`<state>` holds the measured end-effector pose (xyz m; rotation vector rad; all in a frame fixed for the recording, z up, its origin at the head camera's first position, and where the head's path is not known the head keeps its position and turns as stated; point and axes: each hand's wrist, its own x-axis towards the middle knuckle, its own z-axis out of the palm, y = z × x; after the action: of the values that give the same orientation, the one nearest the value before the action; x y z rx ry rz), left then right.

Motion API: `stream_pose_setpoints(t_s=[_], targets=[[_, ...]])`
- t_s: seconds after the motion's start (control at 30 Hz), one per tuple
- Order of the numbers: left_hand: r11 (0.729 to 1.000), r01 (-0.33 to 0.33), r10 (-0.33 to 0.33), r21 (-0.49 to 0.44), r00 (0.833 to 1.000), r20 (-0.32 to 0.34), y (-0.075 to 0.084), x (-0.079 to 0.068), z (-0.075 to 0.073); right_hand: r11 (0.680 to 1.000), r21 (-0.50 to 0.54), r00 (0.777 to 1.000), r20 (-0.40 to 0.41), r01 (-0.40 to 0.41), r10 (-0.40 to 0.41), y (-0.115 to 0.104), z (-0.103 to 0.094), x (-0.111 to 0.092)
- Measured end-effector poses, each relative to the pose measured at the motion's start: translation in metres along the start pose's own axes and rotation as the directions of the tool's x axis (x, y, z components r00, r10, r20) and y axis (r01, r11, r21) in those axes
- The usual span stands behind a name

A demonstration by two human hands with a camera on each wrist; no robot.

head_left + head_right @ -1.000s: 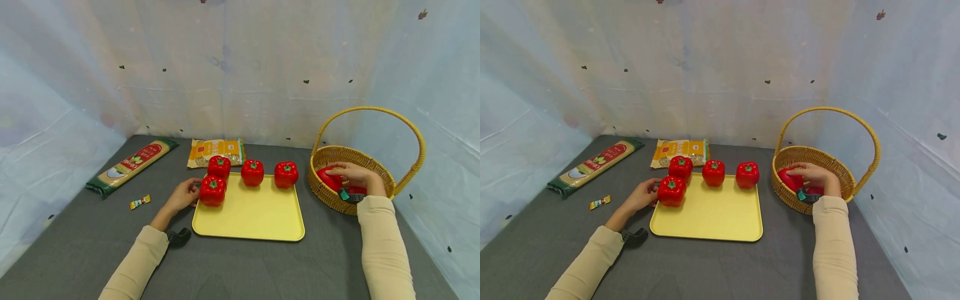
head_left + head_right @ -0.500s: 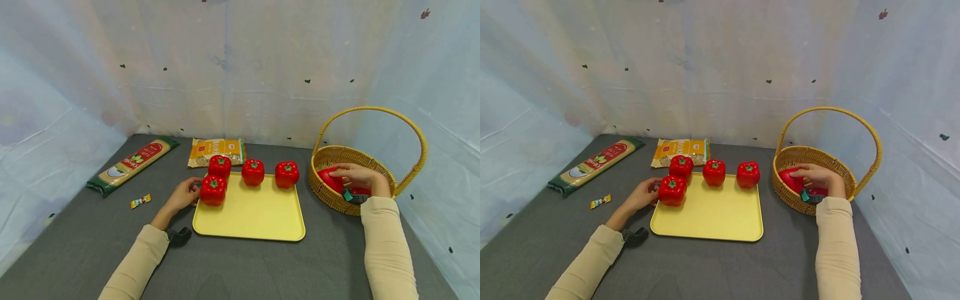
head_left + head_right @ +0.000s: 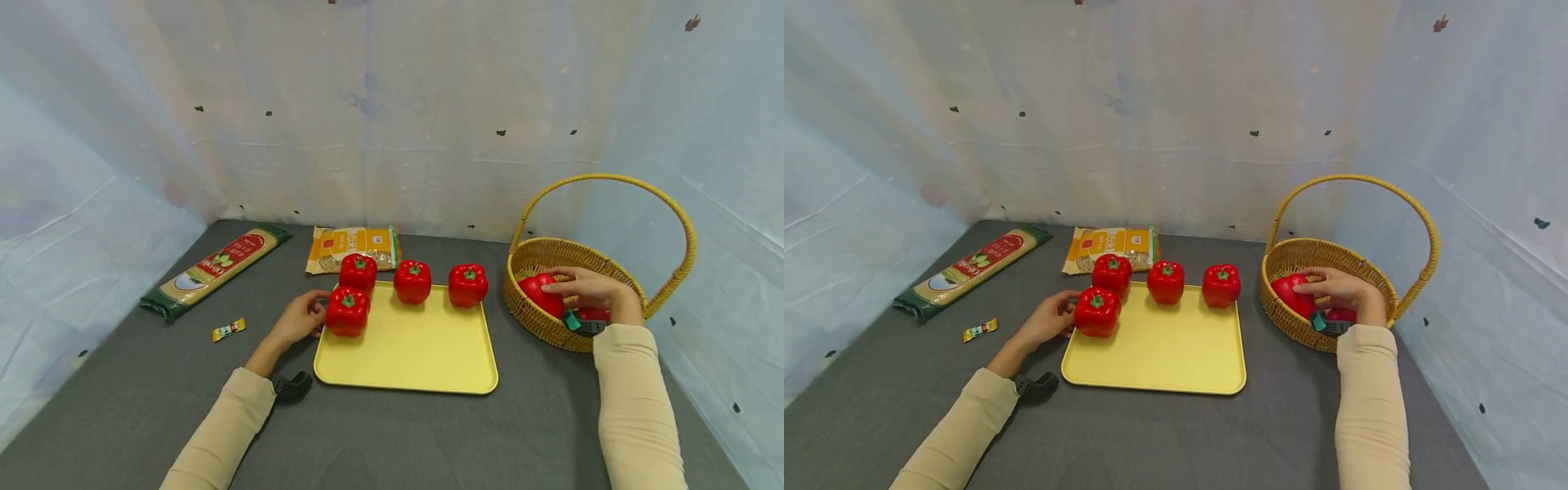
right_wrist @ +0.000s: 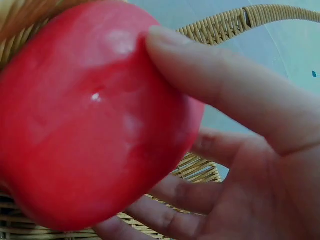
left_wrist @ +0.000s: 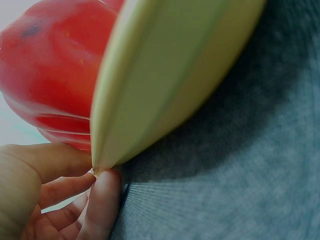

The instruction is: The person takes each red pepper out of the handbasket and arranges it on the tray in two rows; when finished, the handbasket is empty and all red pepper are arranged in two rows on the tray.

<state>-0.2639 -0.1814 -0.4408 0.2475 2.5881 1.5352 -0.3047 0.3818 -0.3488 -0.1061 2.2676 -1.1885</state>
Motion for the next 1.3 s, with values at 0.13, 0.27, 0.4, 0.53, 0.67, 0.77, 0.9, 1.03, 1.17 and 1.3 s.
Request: stream_pose_setpoints(t_s=[0.13, 0.27, 0.4, 0.53, 0.67, 0.77, 0.9, 1.03, 1.17, 1.3], targets=[[1.0, 0.001, -0.001, -0.009, 1.0, 0.006, 0.0, 0.0, 0.001, 0.998, 0.048, 0.999, -0.02, 0.035, -0.034, 0.001, -0.001, -0.003], [1.0, 0.005, -0.005, -0.01, 1.0, 0.007, -0.001, 0.0, 0.001, 0.996, 0.029, 0.992, -0.096, 0.084, -0.081, -0.002, -0.001, -0.008], [1.0, 0.007, -0.007, -0.011, 1.0, 0.004, -0.001, 0.0, 0.001, 0.992, -0.043, 0.978, -0.173, 0.115, -0.121, -0.011, -0.001, -0.014], [1.0, 0.004, -0.004, -0.014, 1.0, 0.006, -0.001, 0.0, 0.001, 0.986, -0.105, 0.961, -0.229, 0.132, -0.153, -0.022, 0.002, -0.021], [1.0, 0.002, -0.002, -0.012, 1.0, 0.006, -0.001, 0.0, 0.001, 0.975, -0.159, 0.945, -0.265, 0.155, -0.193, -0.032, 0.008, -0.029], [1.0, -0.002, 0.002, -0.011, 1.0, 0.003, -0.002, 0.0, 0.001, 0.959, -0.222, 0.927, -0.29, 0.177, -0.238, -0.041, 0.017, -0.034], [1.0, -0.002, 0.002, -0.017, 1.0, 0.003, -0.002, 0.001, 0.0, 0.942, -0.247, 0.898, -0.32, 0.229, -0.303, -0.052, 0.033, -0.038], [1.0, -0.004, 0.004, -0.018, 1.0, 0.005, -0.002, 0.001, -0.001, 0.926, -0.245, 0.867, -0.346, 0.286, -0.359, -0.063, 0.05, -0.039], [1.0, -0.006, 0.006, -0.016, 1.0, 0.006, -0.001, 0.0, -0.001, 0.908, -0.243, 0.847, -0.339, 0.341, -0.409, -0.074, 0.068, -0.038], [1.0, -0.003, 0.003, -0.016, 1.0, 0.008, 0.0, 0.0, 0.0, 0.893, -0.224, 0.836, -0.319, 0.391, -0.446, -0.086, 0.088, -0.037]])
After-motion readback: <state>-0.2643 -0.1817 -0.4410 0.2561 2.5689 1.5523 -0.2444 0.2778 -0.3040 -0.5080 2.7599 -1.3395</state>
